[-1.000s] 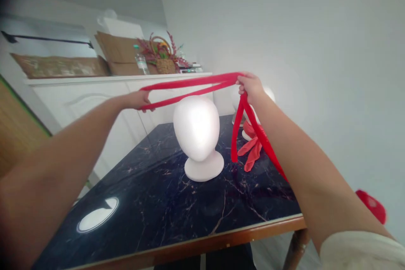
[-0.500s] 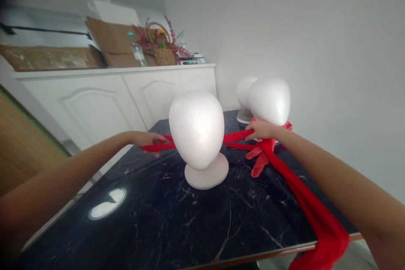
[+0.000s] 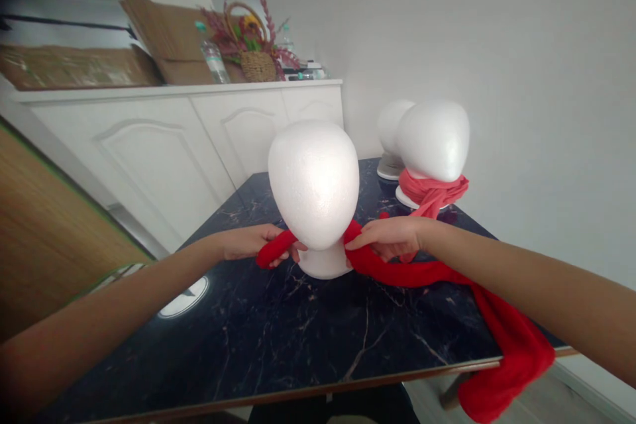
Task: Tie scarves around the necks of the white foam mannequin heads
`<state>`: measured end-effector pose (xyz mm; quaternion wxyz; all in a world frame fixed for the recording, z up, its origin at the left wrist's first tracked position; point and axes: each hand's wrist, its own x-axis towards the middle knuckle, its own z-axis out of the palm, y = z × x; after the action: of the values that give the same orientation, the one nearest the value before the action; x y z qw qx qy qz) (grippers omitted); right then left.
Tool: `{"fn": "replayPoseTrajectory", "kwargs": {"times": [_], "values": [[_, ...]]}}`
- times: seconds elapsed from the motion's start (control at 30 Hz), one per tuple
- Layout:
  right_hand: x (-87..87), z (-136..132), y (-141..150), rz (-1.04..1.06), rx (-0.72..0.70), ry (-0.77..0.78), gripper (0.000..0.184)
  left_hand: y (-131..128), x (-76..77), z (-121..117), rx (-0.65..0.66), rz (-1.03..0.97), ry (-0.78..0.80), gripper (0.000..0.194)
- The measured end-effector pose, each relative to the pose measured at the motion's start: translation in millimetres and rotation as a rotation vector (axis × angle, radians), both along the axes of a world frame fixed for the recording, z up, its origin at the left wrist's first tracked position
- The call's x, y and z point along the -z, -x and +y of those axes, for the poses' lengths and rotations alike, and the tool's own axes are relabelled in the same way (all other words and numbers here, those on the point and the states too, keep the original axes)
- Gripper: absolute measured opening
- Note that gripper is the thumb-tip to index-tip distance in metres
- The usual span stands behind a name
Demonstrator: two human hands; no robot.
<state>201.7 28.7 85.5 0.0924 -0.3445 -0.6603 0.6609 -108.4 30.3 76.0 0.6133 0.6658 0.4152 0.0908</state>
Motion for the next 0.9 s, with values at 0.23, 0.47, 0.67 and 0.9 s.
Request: {"fn": "replayPoseTrajectory", "kwargs": {"times": [0.23, 0.47, 0.67, 0.9], "values": [[29.8, -38.8, 46.4, 0.431, 0.323, 0.463, 0.019, -32.2, 16.8, -25.3, -0.142, -0.113, -0.076, 0.024], [29.7, -66.6, 72.3, 0.52, 0.569, 0.471, 0.024, -54.6, 23.0, -41.4, -0.277, -0.024, -0.362, 0.036], [44.6, -67.7, 78.3, 0.388, 0.563, 0.313, 0.024, -59.4, 24.0, -44.2, -0.289, 0.339, -0.73, 0.025], [45.9, -56.4, 75.1, 0.25, 0.612, 0.228, 0.017, -57.9, 30.9, -39.7, -0.245, 0.212, -0.694, 0.023]]}}
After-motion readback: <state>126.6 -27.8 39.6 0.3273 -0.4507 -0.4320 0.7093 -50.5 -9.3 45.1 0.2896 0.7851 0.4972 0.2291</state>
